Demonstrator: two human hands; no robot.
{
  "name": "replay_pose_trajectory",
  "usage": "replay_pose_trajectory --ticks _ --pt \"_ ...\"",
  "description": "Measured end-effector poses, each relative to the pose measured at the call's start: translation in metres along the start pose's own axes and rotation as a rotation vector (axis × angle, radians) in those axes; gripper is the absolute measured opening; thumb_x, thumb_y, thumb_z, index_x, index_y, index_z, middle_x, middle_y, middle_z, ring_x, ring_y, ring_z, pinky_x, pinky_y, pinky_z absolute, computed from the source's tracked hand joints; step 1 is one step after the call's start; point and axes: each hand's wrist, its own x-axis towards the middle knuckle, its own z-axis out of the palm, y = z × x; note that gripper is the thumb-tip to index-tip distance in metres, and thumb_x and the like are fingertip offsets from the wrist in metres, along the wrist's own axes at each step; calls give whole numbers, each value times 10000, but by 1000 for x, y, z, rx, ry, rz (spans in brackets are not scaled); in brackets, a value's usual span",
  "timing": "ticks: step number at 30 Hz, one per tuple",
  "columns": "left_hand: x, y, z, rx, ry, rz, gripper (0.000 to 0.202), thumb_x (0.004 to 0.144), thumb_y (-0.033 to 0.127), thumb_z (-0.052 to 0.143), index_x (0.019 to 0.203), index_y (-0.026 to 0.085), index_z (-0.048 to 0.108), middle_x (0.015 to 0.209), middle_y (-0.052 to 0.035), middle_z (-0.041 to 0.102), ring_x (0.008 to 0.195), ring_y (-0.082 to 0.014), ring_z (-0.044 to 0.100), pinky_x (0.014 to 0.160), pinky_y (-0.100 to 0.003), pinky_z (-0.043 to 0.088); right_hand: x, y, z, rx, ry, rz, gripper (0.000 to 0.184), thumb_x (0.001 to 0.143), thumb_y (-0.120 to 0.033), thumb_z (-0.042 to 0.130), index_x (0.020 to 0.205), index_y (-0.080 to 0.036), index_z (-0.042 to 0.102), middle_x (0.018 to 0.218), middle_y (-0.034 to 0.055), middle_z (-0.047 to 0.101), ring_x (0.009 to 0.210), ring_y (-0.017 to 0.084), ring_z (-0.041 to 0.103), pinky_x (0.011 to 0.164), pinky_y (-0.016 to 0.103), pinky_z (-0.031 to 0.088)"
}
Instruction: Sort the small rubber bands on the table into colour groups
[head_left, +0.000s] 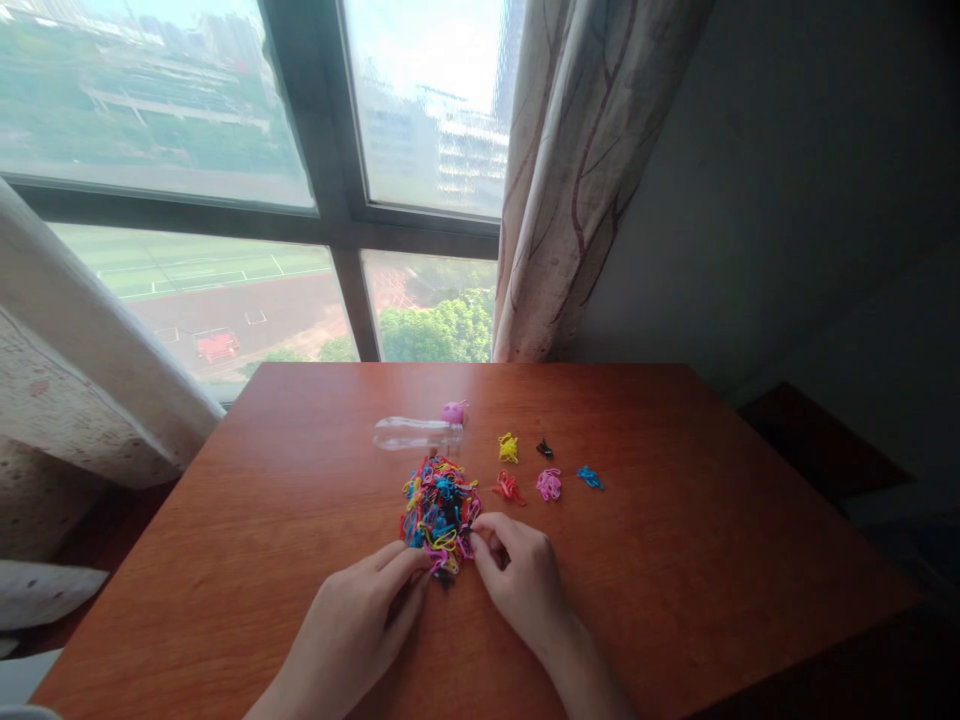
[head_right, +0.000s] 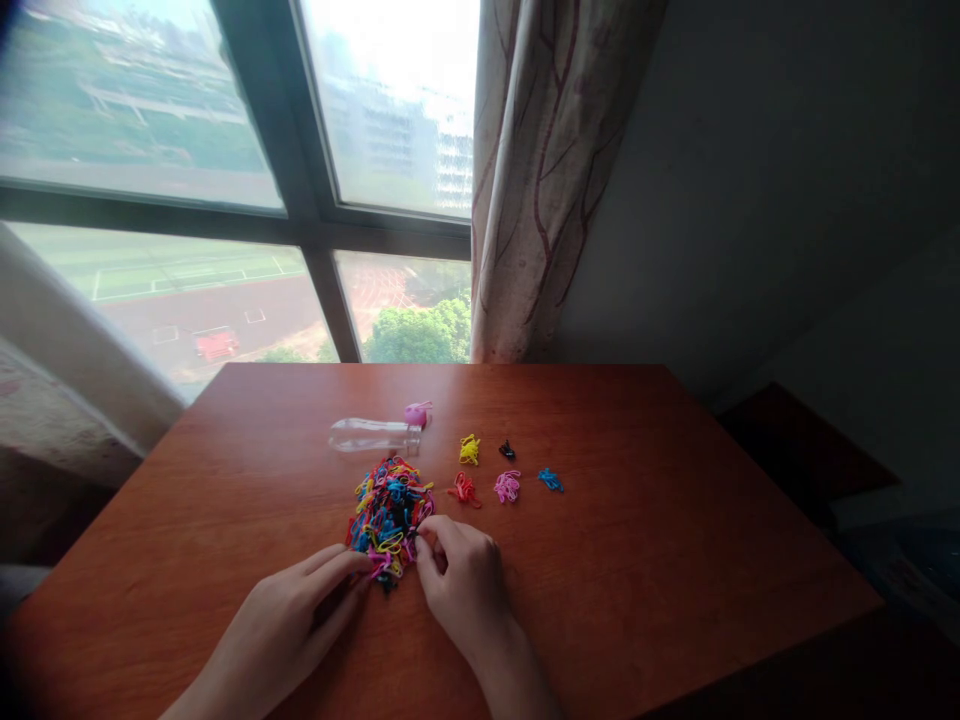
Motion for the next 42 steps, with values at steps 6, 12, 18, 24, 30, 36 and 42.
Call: replay_pose_trajectory --ticks 6,12,18,24,30,36,42 --pt "0 2 0 -24 91 -13 164 944 286 504 1013 276 653 888 11 733 729 -146 703 656 -211 518 -2 -4 -1 47 -18 -38 126 913 -217 549 912 -216 675 722 -5 684 643 136 620 617 212 407" --pt "0 0 5 -27 133 -21 195 937 317 539 1107 258 616 799 24 695 658 -136 666 632 -212 504 -4 -6 1 64 -40 -99 139 921 -229 551 920 -218 689 787 10 720 709 148 654 689 220 443" --pt "2 1 6 -62 105 -3 168 938 264 510 1031 268 650 865 16 714 710 -132 679 658 -203 506 -6 -6 3 66 -61 -145 117 920 -238 575 925 -225 692 781 5 722 713 154 658 688 227 436" --pt "4 2 4 -125 134 -11 154 916 232 524 984 248 662 822 16 716 661 -125 662 628 -197 503 -4 -5 4 38 -107 -153 108 919 -258 602 981 -233 686 794 5 728 721 162 666 683 231 431" --pt "7 4 3 -213 148 13 135 901 212 539 945 234 665 758 29 700 608 -112 639 593 -183 499 -4 -4 6 24 -116 -140 102 885 -216 637 965 -235 696 820 4 740 744 172 676 691 233 434" --pt "6 2 2 -235 214 0 116 883 207 569 921 229 677 765 30 714 611 -108 648 586 -173 506 -4 -3 6 72 -75 -141 98 876 -189 630 920 -226 708 816 7 742 738 168 677 700 234 441" --pt "6 0 0 -257 235 -9 113 872 205 589 931 229 681 777 35 725 624 -102 661 602 -165 515 -4 -4 4 132 -65 -177 105 892 -208 629 937 -231 721 836 7 747 746 165 677 701 236 445"
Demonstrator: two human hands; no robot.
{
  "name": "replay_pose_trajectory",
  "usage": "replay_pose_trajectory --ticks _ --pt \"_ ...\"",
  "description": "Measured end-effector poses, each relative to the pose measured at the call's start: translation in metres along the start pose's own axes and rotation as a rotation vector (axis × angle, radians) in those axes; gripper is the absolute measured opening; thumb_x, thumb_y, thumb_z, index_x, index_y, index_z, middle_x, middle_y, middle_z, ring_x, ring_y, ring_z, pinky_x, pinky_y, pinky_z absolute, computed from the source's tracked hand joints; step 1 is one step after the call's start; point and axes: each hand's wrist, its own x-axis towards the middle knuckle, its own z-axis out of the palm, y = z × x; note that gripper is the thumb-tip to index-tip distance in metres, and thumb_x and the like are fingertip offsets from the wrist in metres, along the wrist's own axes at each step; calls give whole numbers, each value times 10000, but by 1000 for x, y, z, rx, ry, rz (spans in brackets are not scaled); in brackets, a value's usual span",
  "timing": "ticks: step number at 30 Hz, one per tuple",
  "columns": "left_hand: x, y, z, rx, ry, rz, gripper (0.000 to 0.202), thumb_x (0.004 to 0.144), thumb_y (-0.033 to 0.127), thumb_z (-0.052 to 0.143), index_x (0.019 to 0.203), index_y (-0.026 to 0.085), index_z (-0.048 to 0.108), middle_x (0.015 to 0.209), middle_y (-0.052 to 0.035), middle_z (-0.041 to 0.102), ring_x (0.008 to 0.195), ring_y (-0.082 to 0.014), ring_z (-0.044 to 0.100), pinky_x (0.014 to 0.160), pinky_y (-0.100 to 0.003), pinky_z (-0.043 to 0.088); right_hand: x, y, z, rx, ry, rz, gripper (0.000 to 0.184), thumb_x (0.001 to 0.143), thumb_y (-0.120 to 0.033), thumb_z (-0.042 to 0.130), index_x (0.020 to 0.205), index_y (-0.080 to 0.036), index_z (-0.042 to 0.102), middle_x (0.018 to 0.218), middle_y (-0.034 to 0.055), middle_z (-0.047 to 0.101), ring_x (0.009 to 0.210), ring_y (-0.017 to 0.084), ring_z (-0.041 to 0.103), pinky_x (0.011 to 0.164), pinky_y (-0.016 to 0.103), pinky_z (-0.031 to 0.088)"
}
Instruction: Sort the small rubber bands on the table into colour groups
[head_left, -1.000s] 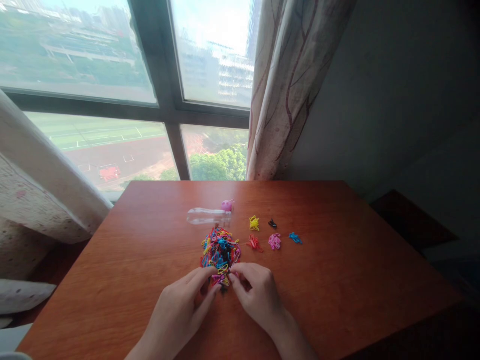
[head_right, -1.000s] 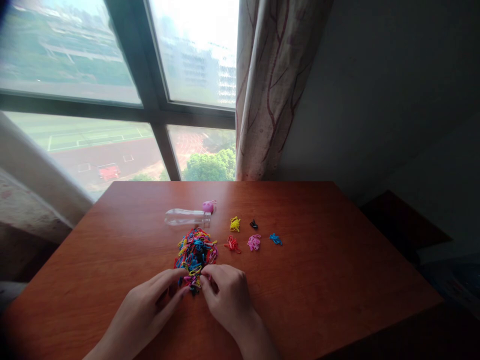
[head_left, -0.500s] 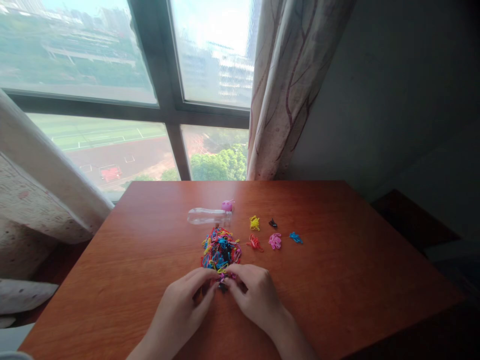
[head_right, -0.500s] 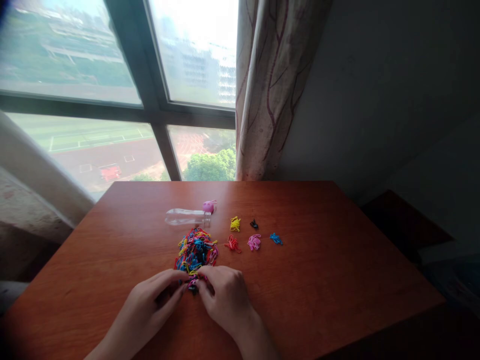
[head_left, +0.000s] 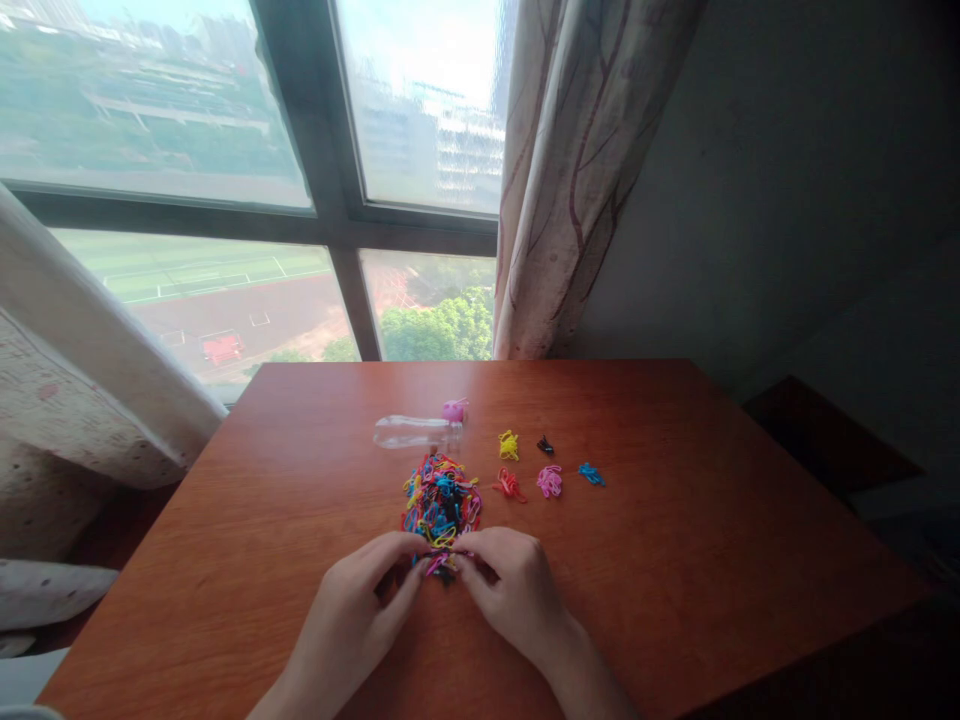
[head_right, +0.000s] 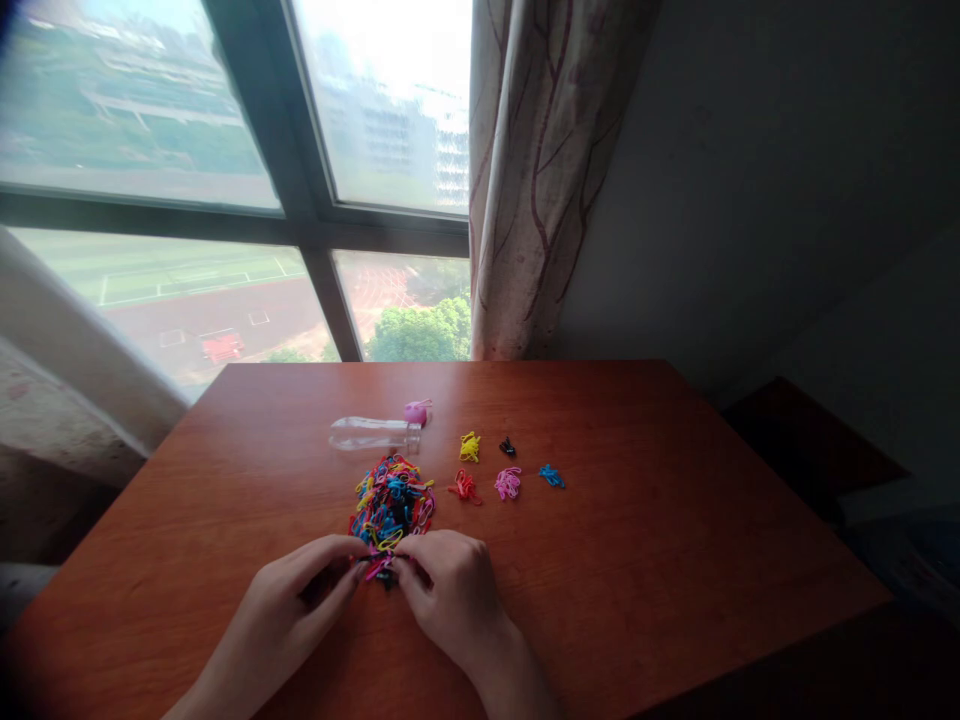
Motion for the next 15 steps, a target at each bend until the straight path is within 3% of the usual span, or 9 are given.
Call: replay_pose_trajectory --ticks 10,15 --pt "0 -1 -4 51 36 -42 103 878 247 575 873 210 670 675 41 684 534 -104 615 527 -181 479 0 -2 -7 42 13 -11 137 919 -227 606 944 -234 741 735 5 713 648 142 630 626 230 439" --pt "-1 -7 -4 88 55 -67 112 884 267 565 896 212 662 665 42 677 530 -109 615 523 -185 475 1 10 -15 -28 126 75 166 924 -218 571 956 -229 734 797 20 733 699 154 664 661 226 474"
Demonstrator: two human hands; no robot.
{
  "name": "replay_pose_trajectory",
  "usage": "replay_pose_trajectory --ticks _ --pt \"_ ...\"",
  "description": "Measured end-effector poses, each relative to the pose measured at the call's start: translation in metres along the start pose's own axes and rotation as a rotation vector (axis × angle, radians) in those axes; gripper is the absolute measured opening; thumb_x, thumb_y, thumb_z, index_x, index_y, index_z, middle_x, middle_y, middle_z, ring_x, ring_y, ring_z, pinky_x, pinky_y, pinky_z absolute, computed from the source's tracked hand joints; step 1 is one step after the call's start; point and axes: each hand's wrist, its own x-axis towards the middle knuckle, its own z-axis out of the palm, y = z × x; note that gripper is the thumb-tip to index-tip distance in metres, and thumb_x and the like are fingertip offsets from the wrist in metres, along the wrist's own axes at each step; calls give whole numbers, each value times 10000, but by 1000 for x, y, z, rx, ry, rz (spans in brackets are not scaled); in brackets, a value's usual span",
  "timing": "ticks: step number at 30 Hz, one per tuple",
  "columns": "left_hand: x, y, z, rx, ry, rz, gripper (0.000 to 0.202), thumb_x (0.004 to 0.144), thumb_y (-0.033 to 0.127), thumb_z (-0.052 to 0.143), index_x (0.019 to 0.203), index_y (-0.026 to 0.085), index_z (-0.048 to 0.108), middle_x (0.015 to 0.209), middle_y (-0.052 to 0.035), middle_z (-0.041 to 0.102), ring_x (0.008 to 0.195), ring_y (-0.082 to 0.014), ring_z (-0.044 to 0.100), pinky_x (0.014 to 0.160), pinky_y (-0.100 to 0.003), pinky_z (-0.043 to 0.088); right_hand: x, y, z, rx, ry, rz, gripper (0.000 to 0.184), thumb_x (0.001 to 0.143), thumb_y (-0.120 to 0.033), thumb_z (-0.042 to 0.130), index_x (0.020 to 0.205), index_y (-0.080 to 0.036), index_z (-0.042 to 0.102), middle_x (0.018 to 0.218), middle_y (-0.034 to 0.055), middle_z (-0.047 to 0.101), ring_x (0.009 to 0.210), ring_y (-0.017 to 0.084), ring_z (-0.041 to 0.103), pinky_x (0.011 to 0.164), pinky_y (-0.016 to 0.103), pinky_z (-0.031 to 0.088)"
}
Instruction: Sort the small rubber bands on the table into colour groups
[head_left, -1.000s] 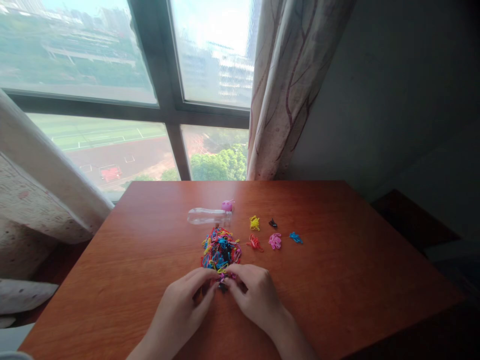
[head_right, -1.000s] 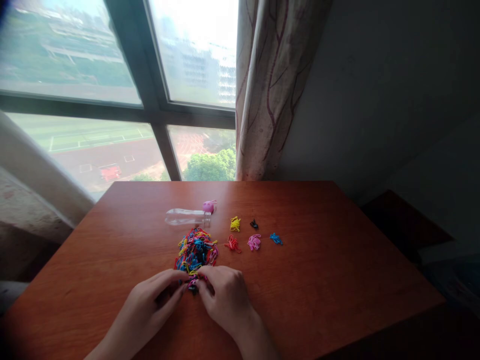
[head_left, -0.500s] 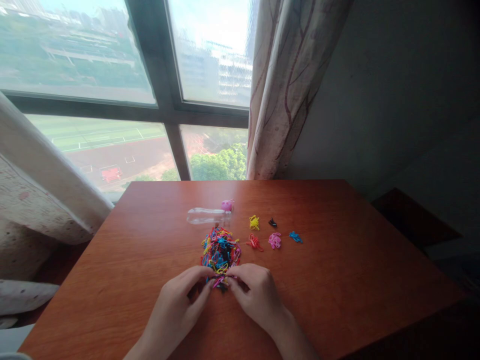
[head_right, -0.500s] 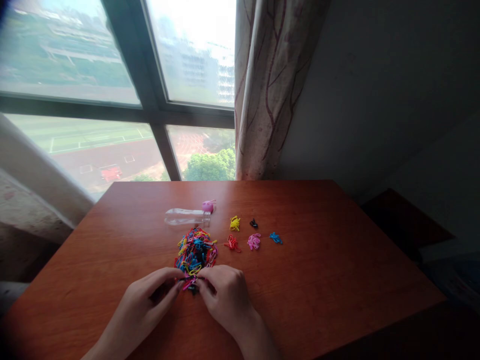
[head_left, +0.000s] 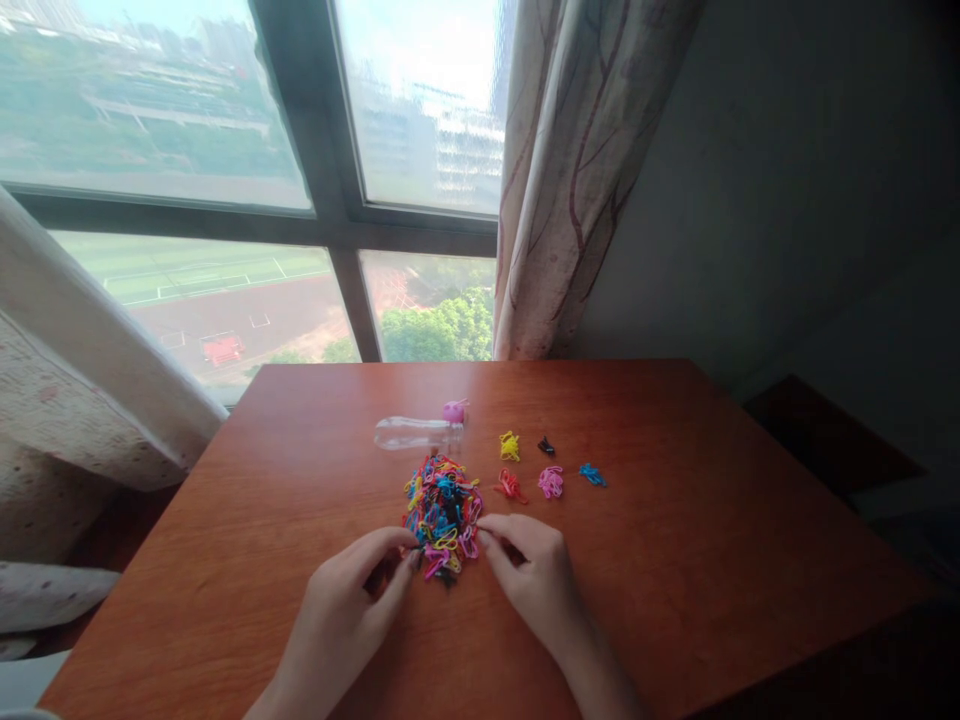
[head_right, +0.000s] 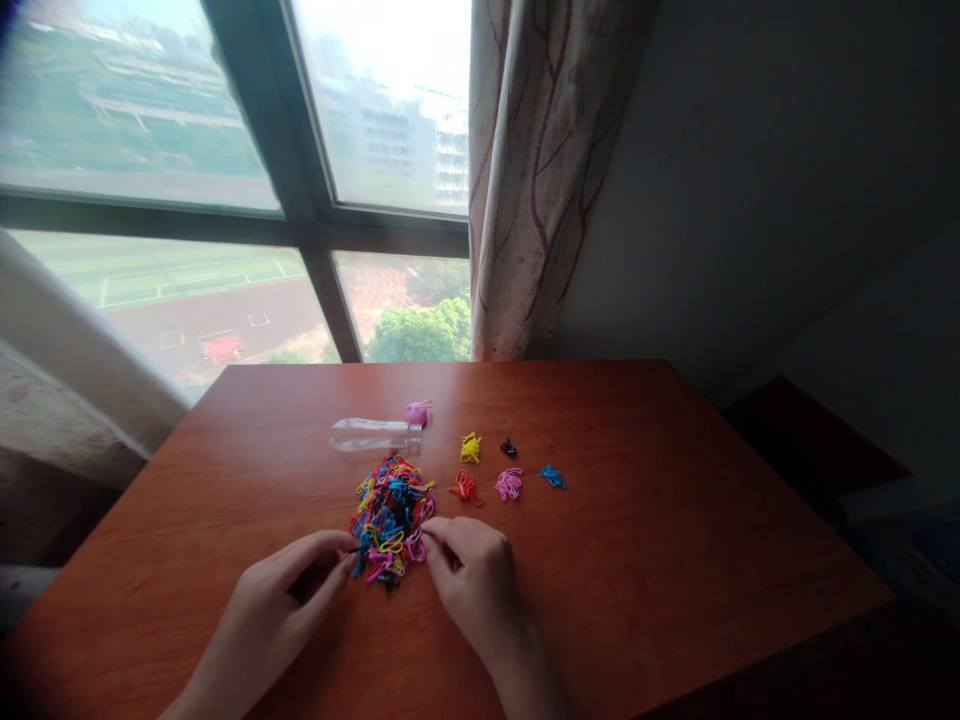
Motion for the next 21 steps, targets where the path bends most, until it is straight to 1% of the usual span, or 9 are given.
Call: replay_pose_trajectory --ticks 2,5,7,10,12,14,17,21 --pt "-1 -2 2 30 -22 14 117 892 268 557 917 222 661 676 43 680 533 -109 614 528 -185 474 8 10 -11 -80 68 36 184 925 -224 552 960 -223 733 842 33 745 737 164 681 690 230 484" --pt "-4 -2 3 84 -61 50 136 899 255 538 948 240 664 720 40 698 545 -108 617 538 -185 474 28 29 -34 -261 132 113 188 914 -252 557 935 -222 742 848 42 751 721 173 681 680 241 472" --pt "-5 -1 3 117 -66 65 153 901 251 524 956 245 667 743 35 708 553 -111 623 543 -185 477 44 41 -49 -394 134 187 180 895 -250 575 940 -227 748 781 30 745 686 179 673 651 250 450" --pt "-3 0 2 161 -50 68 172 909 264 510 967 246 670 745 30 712 564 -117 633 545 -188 483 65 55 -63 -535 97 284 182 886 -250 583 945 -247 755 803 29 753 719 191 676 600 251 405" --pt "1 1 2 191 -40 58 181 912 276 507 981 246 672 737 31 713 569 -121 640 545 -192 485 73 62 -65 -581 54 310 190 883 -247 581 957 -253 755 805 29 752 731 190 675 588 251 383" --pt "5 1 3 231 -27 35 196 909 291 513 1013 245 672 735 32 717 565 -125 645 539 -199 484 76 66 -65 -598 24 325 199 879 -256 580 982 -254 751 767 23 742 703 183 666 574 254 364" --pt "8 0 3 276 -10 11 234 910 304 517 1081 242 663 766 29 730 571 -126 653 539 -202 485 74 69 -62 -584 20 334 215 876 -271 574 1007 -250 745 707 11 717 673 176 653 565 256 353" --pt "6 -2 4 261 9 40 242 925 309 506 1102 234 653 768 30 727 572 -118 653 541 -192 485 70 68 -62 -568 23 322 220 879 -275 566 1003 -243 745 706 12 709 666 175 646 570 256 353"
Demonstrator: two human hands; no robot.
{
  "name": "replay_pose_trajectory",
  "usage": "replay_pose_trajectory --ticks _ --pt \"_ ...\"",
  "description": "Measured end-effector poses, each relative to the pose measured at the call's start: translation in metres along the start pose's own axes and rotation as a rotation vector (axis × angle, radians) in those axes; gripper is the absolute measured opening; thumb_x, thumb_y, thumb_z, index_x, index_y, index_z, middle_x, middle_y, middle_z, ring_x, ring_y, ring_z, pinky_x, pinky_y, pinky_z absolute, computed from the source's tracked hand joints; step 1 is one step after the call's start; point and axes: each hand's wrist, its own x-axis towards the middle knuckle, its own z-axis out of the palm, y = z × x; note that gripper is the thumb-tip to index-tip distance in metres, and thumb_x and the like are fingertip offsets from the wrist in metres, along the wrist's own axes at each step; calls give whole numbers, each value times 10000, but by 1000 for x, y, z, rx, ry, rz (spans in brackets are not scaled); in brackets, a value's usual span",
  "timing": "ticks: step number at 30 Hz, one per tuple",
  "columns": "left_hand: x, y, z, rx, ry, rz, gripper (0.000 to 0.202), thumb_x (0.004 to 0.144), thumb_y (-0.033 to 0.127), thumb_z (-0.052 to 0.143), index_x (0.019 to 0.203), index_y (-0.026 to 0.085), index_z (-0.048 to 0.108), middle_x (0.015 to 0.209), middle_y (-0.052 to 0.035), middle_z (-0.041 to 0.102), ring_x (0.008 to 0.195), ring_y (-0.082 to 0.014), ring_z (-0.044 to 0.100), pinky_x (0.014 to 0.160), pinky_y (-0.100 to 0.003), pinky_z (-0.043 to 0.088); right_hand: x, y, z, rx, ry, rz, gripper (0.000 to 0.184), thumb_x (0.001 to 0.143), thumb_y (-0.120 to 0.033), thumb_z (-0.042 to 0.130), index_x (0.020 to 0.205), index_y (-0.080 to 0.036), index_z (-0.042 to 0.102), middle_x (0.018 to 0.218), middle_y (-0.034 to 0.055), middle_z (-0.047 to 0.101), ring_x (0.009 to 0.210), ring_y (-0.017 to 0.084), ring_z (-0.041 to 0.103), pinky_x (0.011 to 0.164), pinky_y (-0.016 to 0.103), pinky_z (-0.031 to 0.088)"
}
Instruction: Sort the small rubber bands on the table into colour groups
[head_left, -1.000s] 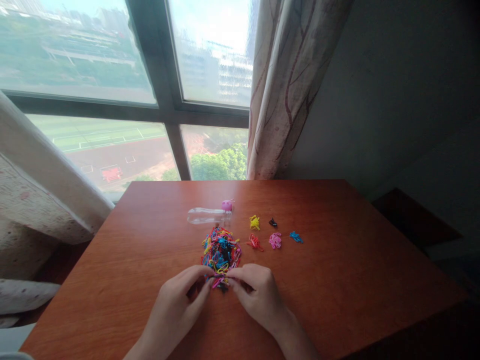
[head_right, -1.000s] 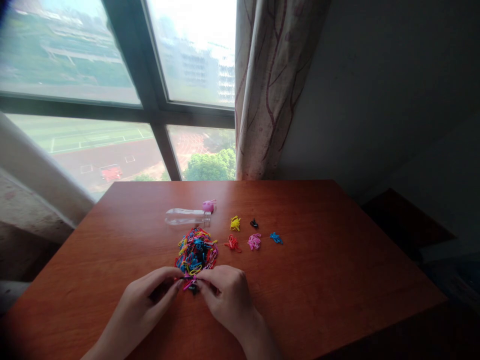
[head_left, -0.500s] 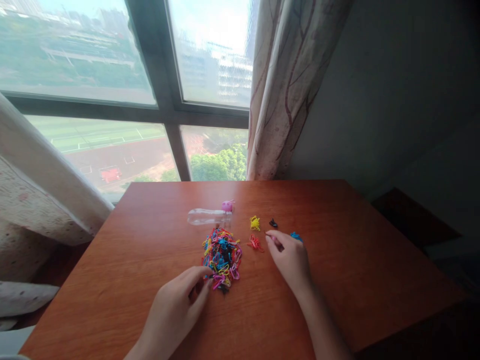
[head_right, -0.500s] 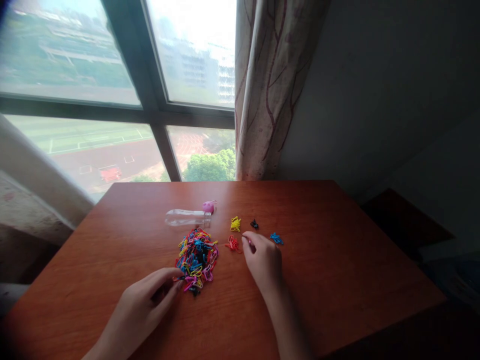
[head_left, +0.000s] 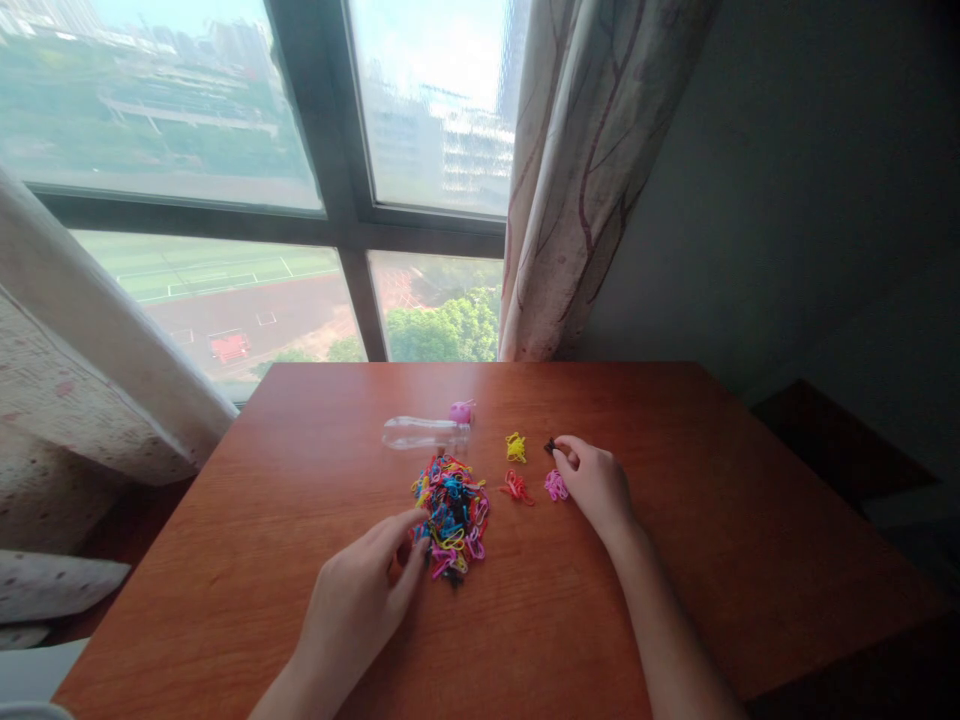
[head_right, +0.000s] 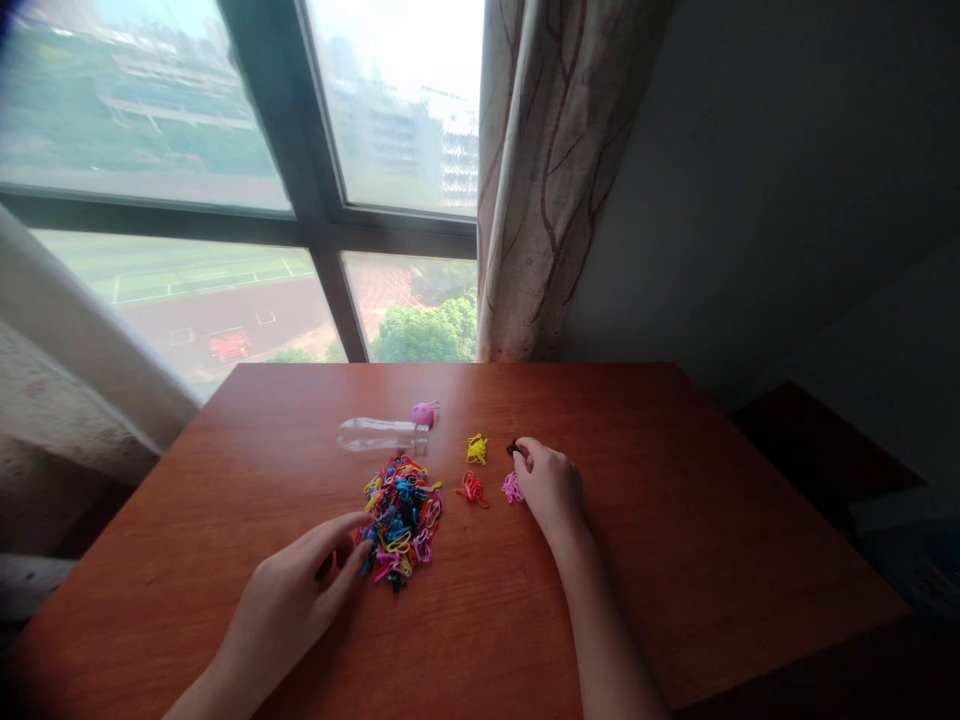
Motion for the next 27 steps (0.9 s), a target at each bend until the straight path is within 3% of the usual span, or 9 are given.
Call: replay_pose_trajectory --ticks 10,15,22,27 --pt "-8 1 -2 -67 -40 73 186 935 266 497 1058 238 633 793 23 714 629 -119 668 594 -190 494 -19 -11 -4 123 81 -66 218 898 -276 529 943 -225 736 781 36 741 684 176 665 623 250 413" --pt "-10 7 -4 -62 -148 121 177 922 208 481 968 260 644 855 11 727 695 -136 690 624 -206 491 -49 -30 3 210 58 -185 208 921 -250 509 905 -213 713 756 33 723 657 167 658 631 245 423" --pt "-12 8 -9 2 -167 158 184 906 196 473 878 255 645 692 23 682 587 -131 654 516 -189 438 -97 -62 14 396 -35 -271 192 923 -181 503 898 -216 690 751 26 706 664 163 647 650 240 436" --pt "-13 5 -6 10 -197 161 173 902 209 508 934 278 664 784 25 729 650 -145 696 562 -197 475 -113 -70 19 433 -61 -278 172 899 -147 524 878 -223 677 741 9 701 656 160 646 631 240 428"
